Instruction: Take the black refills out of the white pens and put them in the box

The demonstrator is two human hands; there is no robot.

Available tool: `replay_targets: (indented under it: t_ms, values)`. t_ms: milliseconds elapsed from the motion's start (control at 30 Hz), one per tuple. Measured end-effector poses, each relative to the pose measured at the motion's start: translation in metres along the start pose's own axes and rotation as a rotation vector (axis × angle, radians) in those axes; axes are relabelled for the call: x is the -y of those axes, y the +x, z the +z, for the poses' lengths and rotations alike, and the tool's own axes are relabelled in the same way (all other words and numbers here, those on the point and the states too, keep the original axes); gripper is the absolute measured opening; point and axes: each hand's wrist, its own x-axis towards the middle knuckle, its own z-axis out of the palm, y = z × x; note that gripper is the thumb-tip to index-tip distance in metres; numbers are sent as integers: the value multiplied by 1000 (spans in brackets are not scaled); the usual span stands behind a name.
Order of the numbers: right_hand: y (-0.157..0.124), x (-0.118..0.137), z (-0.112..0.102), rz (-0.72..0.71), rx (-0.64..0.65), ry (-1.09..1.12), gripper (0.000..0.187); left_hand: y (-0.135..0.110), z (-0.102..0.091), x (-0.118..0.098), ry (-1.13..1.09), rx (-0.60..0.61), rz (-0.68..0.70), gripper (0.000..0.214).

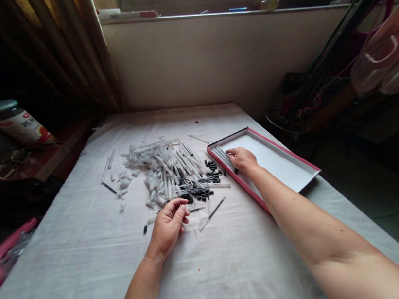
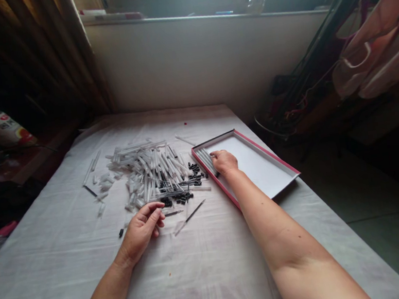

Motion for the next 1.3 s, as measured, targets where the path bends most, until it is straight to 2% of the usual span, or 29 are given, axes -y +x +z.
replay_targets:
  t_ms: [200, 433, 667, 1300]
  values:
    - [2, -7, 4, -75, 4, 60, 35, -1, 1, -2, 6, 4, -2, 48]
    - [12, -22, 4, -78, 8, 208, 36, -2, 2, -7, -6, -5, -4, 48]
    - [3, -28, 2, -78, 16, 298, 37, -2, -3, -7, -65, -8, -7, 51]
    - [-9, -16, -3, -76, -22, 190, 35, -3, -3, -9, -77, 6, -15, 48]
